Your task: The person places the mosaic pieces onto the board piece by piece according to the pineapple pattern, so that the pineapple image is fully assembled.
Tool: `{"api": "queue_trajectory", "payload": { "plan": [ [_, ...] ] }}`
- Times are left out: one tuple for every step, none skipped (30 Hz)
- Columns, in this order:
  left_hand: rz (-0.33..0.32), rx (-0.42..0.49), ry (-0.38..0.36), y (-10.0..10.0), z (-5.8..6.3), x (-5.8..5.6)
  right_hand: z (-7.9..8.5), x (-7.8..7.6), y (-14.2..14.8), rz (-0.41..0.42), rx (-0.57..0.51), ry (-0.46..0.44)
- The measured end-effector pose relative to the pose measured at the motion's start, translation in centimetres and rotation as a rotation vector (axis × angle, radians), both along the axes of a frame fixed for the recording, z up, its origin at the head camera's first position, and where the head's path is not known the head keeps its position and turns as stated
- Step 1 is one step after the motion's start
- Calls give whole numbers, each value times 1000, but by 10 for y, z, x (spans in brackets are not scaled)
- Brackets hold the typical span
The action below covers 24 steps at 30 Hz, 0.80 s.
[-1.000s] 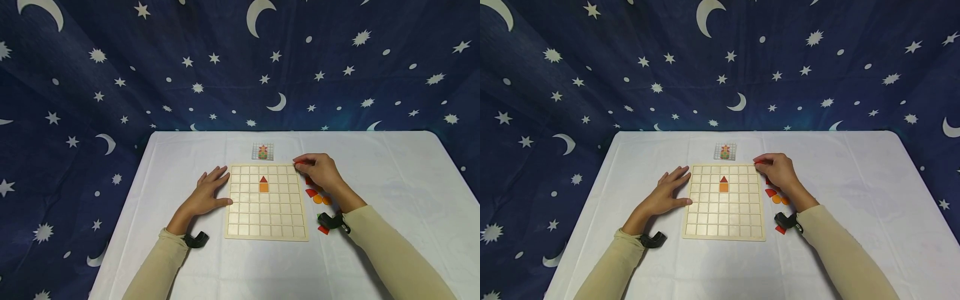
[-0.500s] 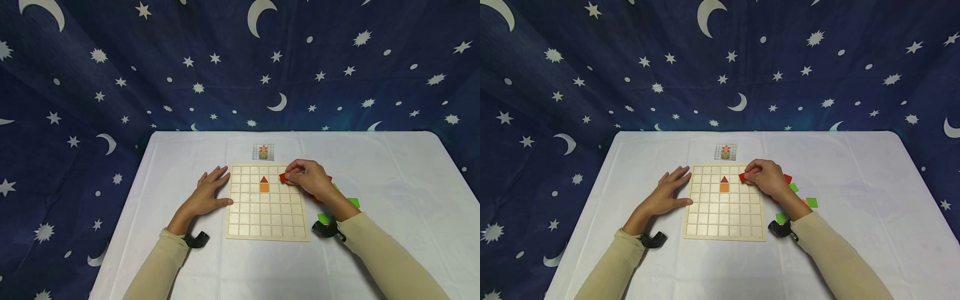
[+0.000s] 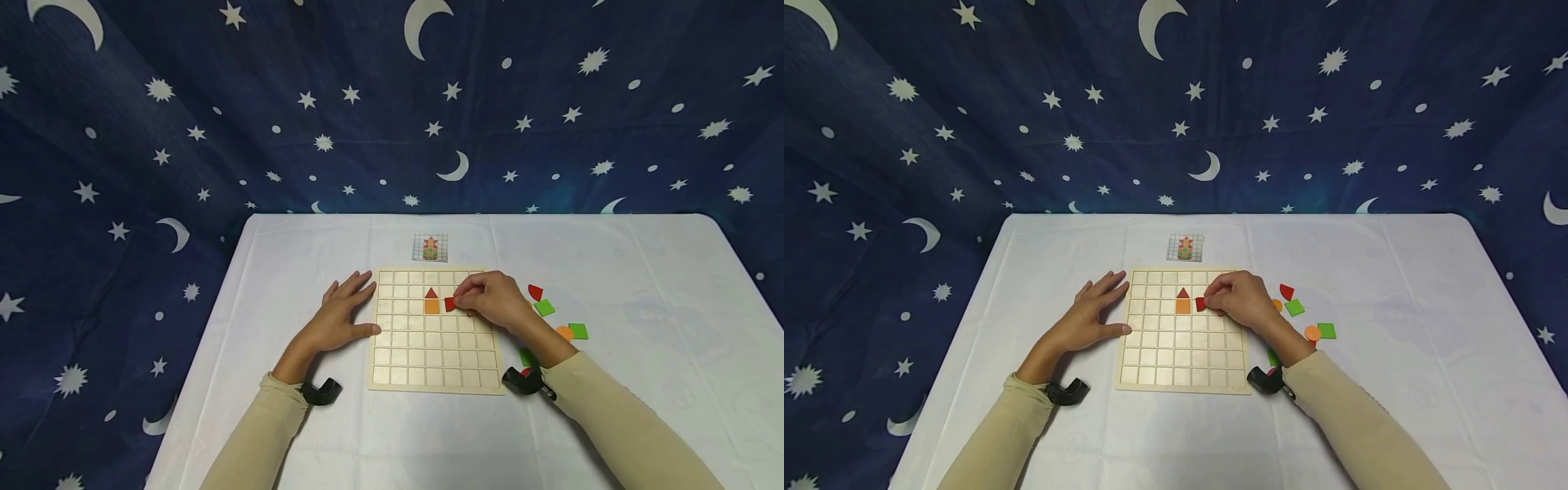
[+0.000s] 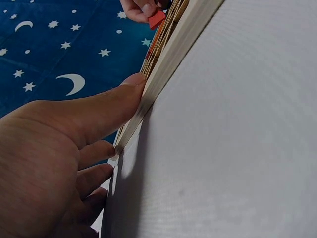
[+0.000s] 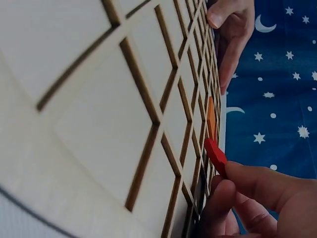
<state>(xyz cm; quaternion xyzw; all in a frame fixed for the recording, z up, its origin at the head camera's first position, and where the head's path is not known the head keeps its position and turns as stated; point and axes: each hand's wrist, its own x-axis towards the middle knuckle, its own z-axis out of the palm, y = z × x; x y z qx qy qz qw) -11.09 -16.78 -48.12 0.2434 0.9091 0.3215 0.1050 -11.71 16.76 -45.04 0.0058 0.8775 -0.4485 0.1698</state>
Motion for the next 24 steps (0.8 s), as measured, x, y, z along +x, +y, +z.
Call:
{"api": "queue_trajectory", "payload": {
  "plan": [
    [-1,1,2,0,0,0,-1,0,-1,9,14,15],
    [-1,1,2,0,1,0,-2,0,-1,19,29,33],
    [-1,0,-1,0,1,0,-3,0,-2,31,45,53],
    [-1,-1,-2,0,1,0,-4,0,-2,43,59,74],
    [-2,-2,-2,0,0,-1,-4,0,-3,54,73,96],
    [-2,-4,-7,0,0,-1,-5,0,-3,67,86,120],
    [-3,-7,-6,0,0,-1,-5,1,-3,80,95,139],
    [-4,-8,-5,0,0,-1,-5,1,-4,91,101,155],
    [-4,-9,-4,0,0,-1,-5,1,-4,100,104,167],
    [-5,-11,-4,0,0,-1,-5,1,-4,107,104,174],
    [-6,-11,-4,0,0,-2,-4,2,-5,112,106,178],
    [-7,-11,-4,0,0,-2,-4,1,-5,118,108,182],
    [-8,-10,2,1,0,-2,-3,1,-5,123,111,183],
    [-9,-8,3,1,1,-2,-3,1,-5,126,112,187],
    [-10,-8,4,1,1,-2,-3,1,-5,128,116,193],
    [-10,-9,6,1,1,-2,-3,1,-5,131,119,199],
    [-10,-8,6,1,1,-2,-3,1,-5,134,124,207],
    [-9,-10,8,1,1,-2,-3,1,-6,135,128,214],
    [-9,-12,9,1,1,-2,-3,1,-6,136,130,220],
    [-9,-13,6,0,1,-2,-3,2,-7,135,131,222],
    [-9,-15,3,0,0,-2,-3,2,-7,133,133,220],
    [-10,-16,1,0,0,-1,-3,2,-7,130,132,216],
    [-11,-15,-2,0,0,-1,-3,2,-7,127,131,212],
    [-12,-15,-2,0,0,-1,-3,3,-7,122,128,207]
  ]
}}
